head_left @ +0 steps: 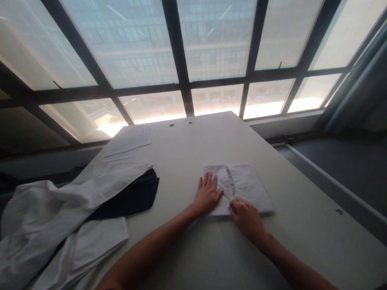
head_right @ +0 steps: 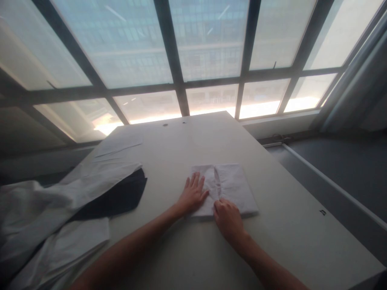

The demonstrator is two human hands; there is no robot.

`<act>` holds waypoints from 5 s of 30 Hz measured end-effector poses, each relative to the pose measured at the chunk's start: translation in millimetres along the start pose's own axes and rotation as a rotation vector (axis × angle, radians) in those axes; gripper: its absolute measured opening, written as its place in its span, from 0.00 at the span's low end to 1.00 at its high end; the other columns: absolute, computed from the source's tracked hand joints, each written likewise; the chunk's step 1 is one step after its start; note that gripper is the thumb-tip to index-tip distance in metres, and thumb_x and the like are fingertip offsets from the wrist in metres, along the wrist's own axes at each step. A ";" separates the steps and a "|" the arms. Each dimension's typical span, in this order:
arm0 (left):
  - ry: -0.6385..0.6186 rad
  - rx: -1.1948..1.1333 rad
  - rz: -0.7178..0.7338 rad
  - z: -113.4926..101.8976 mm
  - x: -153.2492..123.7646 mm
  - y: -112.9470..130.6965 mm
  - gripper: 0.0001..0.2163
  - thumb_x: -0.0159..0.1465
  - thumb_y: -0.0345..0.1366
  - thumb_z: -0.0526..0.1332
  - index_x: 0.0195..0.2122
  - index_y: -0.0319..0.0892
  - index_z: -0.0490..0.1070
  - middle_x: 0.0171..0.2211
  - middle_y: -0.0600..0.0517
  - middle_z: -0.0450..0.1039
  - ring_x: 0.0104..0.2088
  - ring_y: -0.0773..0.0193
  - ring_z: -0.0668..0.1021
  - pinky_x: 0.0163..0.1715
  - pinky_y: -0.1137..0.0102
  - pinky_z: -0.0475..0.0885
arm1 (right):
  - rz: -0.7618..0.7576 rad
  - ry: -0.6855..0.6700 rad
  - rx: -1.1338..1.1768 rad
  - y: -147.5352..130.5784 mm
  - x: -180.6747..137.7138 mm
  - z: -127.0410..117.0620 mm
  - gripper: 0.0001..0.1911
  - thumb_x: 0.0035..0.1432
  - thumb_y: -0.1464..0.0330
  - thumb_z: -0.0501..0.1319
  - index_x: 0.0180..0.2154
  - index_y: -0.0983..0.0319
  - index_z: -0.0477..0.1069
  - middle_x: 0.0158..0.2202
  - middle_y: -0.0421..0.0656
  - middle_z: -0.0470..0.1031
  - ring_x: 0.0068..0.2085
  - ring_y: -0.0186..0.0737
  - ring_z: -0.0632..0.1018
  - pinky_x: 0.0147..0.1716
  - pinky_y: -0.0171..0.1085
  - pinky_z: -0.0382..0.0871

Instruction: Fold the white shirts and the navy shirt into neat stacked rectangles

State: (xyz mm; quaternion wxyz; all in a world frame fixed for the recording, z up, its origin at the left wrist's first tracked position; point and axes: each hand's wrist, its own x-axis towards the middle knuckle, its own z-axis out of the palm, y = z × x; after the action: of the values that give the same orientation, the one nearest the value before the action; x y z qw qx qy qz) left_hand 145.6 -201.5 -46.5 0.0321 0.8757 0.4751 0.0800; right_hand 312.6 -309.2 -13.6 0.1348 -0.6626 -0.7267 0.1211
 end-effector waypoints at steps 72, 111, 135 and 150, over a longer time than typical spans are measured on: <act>0.023 0.021 0.067 27.1 49.5 62.6 0.30 0.72 0.43 0.43 0.69 0.26 0.48 0.70 0.34 0.45 0.71 0.48 0.47 0.67 0.51 0.43 | 0.511 0.002 0.838 148.9 69.6 -36.2 0.15 0.51 0.63 0.68 0.38 0.68 0.77 0.30 0.48 0.81 0.31 0.42 0.80 0.26 0.33 0.71; 0.096 -1.836 -0.656 -17.7 -15.3 -3.8 0.15 0.65 0.37 0.63 0.52 0.40 0.70 0.36 0.48 0.79 0.31 0.62 0.80 0.33 0.68 0.77 | 0.036 0.429 0.779 10.6 134.2 18.1 0.20 0.57 0.67 0.51 0.45 0.65 0.76 0.45 0.52 0.78 0.47 0.45 0.77 0.51 0.45 0.71; 0.077 -0.238 0.160 -0.9 -15.0 -11.2 0.25 0.74 0.43 0.47 0.70 0.40 0.53 0.71 0.44 0.48 0.71 0.54 0.50 0.68 0.54 0.48 | -0.246 0.130 0.468 31.6 49.8 36.7 0.29 0.66 0.64 0.52 0.66 0.63 0.59 0.70 0.50 0.53 0.70 0.45 0.54 0.67 0.50 0.49; 0.091 -0.142 0.141 -2.2 -16.2 -8.6 0.24 0.74 0.41 0.47 0.69 0.40 0.53 0.71 0.43 0.48 0.70 0.52 0.51 0.67 0.53 0.50 | -0.357 0.206 0.055 19.3 2.3 35.0 0.39 0.52 0.82 0.52 0.66 0.64 0.61 0.66 0.51 0.62 0.67 0.49 0.61 0.64 0.49 0.60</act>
State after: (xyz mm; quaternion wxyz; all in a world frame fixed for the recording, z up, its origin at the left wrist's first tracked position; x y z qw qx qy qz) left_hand 129.5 -210.4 -47.2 0.0668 0.8980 0.4062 0.1552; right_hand 317.8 -305.0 -53.0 0.2455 -0.5284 -0.8114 0.0467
